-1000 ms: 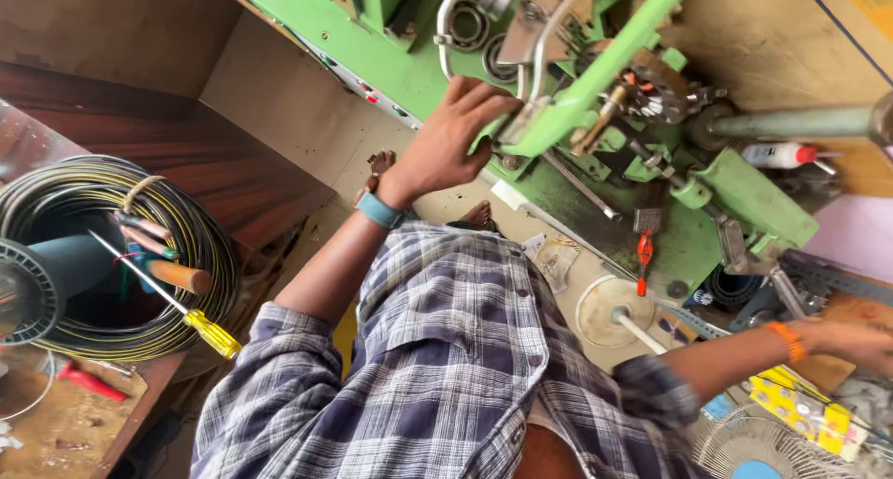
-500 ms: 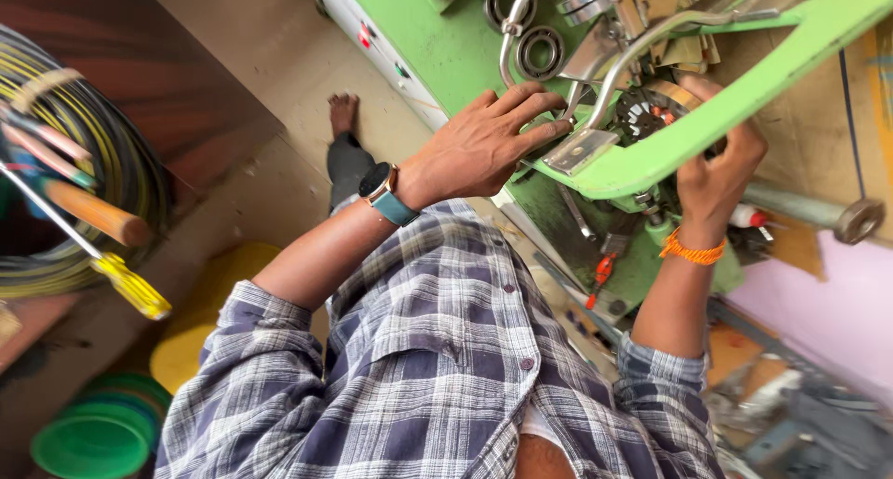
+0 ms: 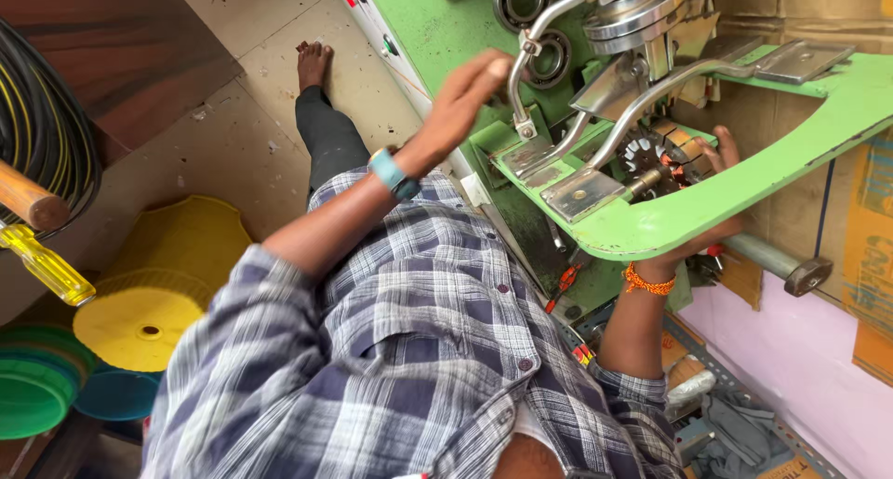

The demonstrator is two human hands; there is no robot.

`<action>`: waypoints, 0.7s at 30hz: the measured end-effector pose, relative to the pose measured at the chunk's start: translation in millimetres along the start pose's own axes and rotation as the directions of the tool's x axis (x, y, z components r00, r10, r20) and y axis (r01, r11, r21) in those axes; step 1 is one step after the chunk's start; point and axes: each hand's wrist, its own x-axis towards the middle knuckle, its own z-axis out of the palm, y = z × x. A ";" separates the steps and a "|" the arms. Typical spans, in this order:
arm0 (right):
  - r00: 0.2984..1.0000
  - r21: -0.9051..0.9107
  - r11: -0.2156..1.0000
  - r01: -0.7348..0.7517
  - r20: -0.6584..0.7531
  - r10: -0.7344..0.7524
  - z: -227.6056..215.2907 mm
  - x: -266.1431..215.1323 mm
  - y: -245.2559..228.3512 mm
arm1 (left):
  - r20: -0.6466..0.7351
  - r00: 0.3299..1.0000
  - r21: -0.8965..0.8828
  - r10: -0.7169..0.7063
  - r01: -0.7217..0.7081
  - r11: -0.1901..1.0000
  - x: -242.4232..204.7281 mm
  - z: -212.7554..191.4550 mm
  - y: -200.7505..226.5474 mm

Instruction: The person works on a green electrical machine, using a wrench to tighten bolts and a hammer to tap a circular metal component. They remove and reinsert the component, then continue adjusting parts of the machine.

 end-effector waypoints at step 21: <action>0.993 -0.188 0.980 -0.059 0.088 0.076 -12.2 7.6 -6.1 | 0.425 0.903 0.386 -0.058 -0.123 0.914 91.4 82.9 -120.2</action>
